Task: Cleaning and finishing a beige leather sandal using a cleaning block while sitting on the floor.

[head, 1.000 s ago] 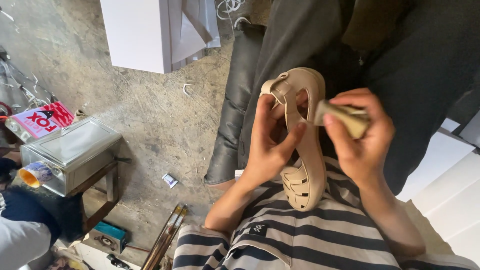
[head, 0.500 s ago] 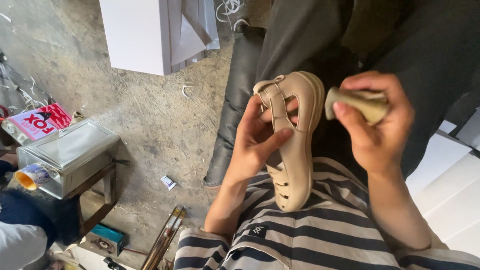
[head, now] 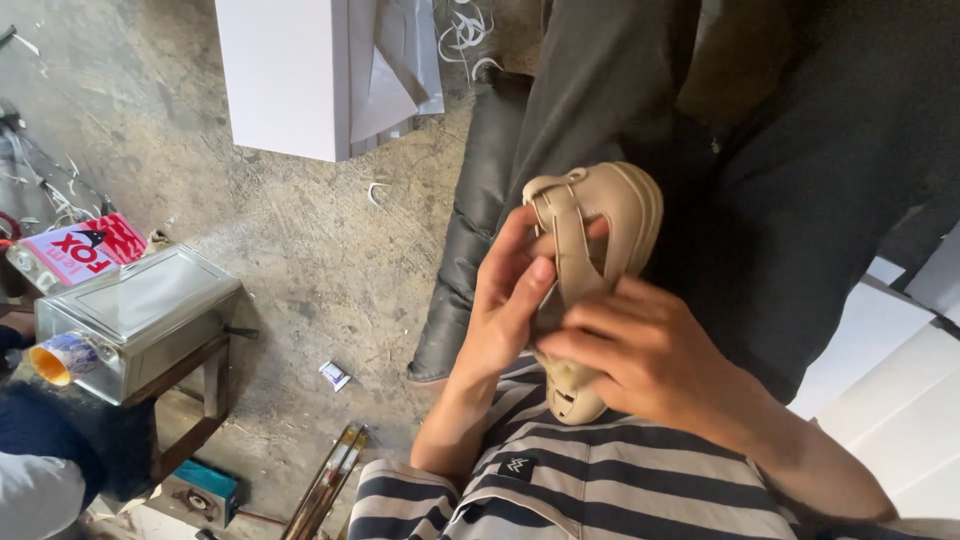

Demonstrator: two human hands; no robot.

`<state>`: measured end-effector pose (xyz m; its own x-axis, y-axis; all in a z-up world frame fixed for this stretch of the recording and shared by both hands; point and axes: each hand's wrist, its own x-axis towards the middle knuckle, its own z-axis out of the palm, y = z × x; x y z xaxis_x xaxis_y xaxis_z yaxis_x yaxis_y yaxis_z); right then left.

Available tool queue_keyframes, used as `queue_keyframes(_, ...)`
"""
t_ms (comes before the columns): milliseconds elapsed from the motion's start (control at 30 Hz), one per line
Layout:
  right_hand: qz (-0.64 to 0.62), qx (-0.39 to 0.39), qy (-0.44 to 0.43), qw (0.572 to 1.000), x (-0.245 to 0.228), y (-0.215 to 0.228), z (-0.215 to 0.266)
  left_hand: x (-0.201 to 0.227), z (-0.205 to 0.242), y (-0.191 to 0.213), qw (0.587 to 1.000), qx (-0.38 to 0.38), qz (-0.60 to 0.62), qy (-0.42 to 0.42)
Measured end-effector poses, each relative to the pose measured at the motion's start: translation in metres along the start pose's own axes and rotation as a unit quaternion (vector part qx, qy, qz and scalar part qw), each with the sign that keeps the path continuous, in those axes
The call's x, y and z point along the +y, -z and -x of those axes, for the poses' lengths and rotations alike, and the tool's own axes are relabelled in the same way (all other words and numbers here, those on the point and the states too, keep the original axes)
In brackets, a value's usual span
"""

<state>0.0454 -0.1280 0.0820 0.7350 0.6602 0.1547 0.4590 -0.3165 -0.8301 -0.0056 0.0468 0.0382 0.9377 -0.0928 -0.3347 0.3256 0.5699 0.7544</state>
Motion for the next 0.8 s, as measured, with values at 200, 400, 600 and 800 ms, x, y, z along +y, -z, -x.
queue_keyframes(200, -0.114, 0.196, -0.192, 0.955, 0.0, 0.041, 0.054, 0.039, 0.015, -0.036, 0.99, 0.034, 0.127, 0.044)
queue_keyframes(400, -0.146, 0.261, -0.249, 0.921, -0.016, 0.041, 0.049, 0.04, 0.027, -0.051, 0.985, 0.004, 0.141, 0.096)
queue_keyframes(600, -0.088, 0.168, -0.224, 0.956, -0.026, 0.063, 0.036, 0.042, 0.024, -0.071, 0.996, -0.018, 0.008, 0.083)
queue_keyframes(800, 0.013, 0.162, -0.139, 0.977, -0.028, 0.049, 0.011, 0.032, 0.011, -0.087, 0.978, -0.05, -0.204, 0.009)
